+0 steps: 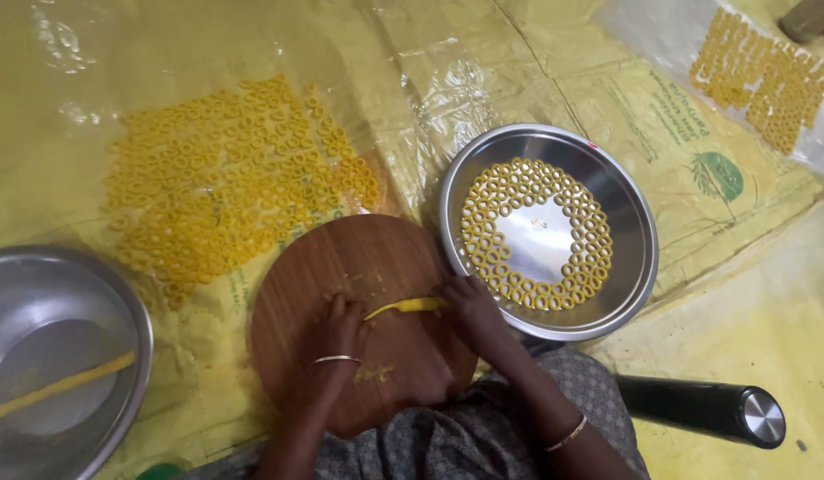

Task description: The person rolls yellow dough into thin ropes on a wooden board, then pinches off small pieces and forms them into ring shapes. The finished rings are placed into a metal tray. The process is repeated continuously.

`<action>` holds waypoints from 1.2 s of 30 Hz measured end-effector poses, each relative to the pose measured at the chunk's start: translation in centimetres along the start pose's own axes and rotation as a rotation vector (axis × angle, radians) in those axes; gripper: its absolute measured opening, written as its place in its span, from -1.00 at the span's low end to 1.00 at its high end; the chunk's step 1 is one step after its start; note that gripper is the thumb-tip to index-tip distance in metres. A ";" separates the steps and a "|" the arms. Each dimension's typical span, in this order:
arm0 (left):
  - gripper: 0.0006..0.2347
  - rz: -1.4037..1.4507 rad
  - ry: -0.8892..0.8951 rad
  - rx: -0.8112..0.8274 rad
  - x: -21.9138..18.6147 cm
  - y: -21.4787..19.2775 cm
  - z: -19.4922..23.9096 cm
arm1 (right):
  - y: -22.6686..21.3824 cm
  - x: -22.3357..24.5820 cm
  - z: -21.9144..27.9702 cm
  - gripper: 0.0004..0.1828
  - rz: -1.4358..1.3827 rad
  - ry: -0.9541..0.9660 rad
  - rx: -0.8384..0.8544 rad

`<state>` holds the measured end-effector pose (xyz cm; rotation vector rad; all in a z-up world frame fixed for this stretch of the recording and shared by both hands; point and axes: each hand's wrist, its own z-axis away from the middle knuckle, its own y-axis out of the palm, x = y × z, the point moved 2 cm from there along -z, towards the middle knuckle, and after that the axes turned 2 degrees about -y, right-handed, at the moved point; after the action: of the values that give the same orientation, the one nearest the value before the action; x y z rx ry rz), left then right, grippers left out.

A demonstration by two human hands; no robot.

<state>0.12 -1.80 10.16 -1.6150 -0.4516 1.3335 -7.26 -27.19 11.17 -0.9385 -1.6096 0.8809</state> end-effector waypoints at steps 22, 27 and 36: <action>-0.82 -0.101 -0.280 0.084 5.2 -2.3 1.2 | 1.0 10.8 -2.7 -0.61 0.250 -0.158 0.148; -0.78 -0.095 -0.259 0.123 3.2 -5.6 3.1 | 2.5 11.0 -1.3 -0.48 0.342 -0.207 0.069; -0.87 -0.023 -0.304 0.125 3.8 -5.7 3.0 | 7.7 15.0 1.0 -0.31 0.310 -0.223 0.191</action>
<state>0.26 5.15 12.99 -1.3054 -0.5550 1.5658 -9.64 -10.46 10.09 -0.9964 -1.5532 1.3706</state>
